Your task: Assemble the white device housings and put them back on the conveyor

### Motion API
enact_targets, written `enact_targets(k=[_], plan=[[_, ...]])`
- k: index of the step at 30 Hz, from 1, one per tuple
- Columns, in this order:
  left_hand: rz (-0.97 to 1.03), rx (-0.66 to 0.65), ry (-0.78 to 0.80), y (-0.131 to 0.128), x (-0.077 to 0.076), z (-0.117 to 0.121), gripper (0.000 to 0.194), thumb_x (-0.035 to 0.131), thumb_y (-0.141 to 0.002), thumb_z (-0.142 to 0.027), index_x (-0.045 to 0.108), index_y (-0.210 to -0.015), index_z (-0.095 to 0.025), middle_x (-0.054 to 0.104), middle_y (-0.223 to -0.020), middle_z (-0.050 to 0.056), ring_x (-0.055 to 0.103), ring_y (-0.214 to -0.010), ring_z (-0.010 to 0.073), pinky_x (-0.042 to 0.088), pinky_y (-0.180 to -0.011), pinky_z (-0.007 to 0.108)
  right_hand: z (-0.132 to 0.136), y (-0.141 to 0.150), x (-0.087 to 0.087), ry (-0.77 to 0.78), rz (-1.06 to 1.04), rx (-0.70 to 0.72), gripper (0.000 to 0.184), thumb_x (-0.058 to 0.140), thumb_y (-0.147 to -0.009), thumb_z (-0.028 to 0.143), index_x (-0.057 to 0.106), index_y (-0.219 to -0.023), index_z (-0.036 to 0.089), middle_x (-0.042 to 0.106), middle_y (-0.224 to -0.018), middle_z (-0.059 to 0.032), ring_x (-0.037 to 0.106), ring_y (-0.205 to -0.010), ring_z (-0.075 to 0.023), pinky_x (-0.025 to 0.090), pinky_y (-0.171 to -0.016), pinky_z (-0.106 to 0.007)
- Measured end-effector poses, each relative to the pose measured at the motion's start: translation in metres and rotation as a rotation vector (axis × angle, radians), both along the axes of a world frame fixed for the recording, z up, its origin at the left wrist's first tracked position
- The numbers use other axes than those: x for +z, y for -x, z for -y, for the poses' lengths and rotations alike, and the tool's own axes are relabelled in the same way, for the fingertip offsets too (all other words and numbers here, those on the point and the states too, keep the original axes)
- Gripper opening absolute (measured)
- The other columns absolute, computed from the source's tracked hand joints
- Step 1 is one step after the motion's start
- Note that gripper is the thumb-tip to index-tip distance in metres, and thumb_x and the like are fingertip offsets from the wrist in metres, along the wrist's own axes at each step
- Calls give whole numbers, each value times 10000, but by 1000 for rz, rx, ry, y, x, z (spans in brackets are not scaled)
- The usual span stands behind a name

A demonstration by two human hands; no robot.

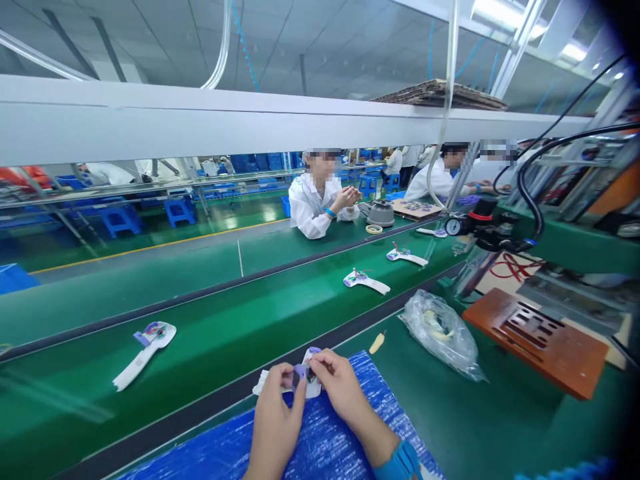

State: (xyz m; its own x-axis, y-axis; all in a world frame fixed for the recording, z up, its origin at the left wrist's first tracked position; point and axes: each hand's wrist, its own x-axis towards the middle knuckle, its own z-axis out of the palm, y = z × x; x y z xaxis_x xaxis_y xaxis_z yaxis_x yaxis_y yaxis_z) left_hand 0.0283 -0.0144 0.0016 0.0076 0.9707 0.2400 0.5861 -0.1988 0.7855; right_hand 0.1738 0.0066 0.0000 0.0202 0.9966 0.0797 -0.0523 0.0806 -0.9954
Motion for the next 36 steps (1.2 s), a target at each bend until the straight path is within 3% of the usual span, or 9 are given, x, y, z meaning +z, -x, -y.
enact_targets(k=[3, 7, 14, 20, 31, 36], plan=[[210, 80, 21, 5, -4, -3, 399, 563, -828, -515, 550, -1050, -184, 635, -1035, 104, 622, -927, 259, 510, -762, 369, 2, 2, 1, 27, -7, 65, 283, 610, -825, 436, 685, -772, 168, 586, -673, -14, 517, -604, -148, 397, -574, -259], [393, -29, 106, 12, -11, -7, 434, 594, -831, -479, 576, -1141, -176, 642, -1139, 121, 636, -1012, 262, 535, -815, 356, 7, 6, 4, 13, 29, 98, 216, 611, -826, 369, 667, -791, 163, 598, -700, -14, 516, -634, -148, 389, -588, -253], [161, -84, 24, 14, -6, -7, 352, 496, -905, -389, 652, -1177, -228, 628, -1246, 63, 581, -1157, 237, 470, -998, 371, 10, 9, 3, -3, 104, 88, 172, 603, -830, 324, 641, -784, 163, 558, -677, 3, 479, -613, -139, 376, -584, -254], [104, -150, 90, 15, -8, -6, 408, 425, -943, -397, 581, -1280, -228, 574, -1323, 60, 515, -1244, 222, 396, -1076, 408, 11, 9, 0, -66, 208, 63, 137, 573, -855, 291, 634, -801, 181, 546, -683, 12, 460, -605, -133, 353, -568, -247], [-63, -164, 21, 16, -10, -5, 407, 370, -973, -363, 524, -1334, -254, 568, -1332, 34, 523, -1234, 206, 419, -1061, 387, 13, 10, -2, -125, 259, 55, 123, 540, -875, 267, 607, -809, 189, 512, -679, 22, 446, -598, -131, 348, -559, -247], [-109, -149, -5, 14, -10, -3, 403, 352, -980, -346, 513, -1340, -262, 561, -1340, 36, 524, -1229, 198, 420, -1059, 391, 18, 15, -2, -186, 380, -26, 131, 526, -875, 239, 584, -767, 193, 511, -682, 19, 446, -602, -132, 336, -568, -251]])
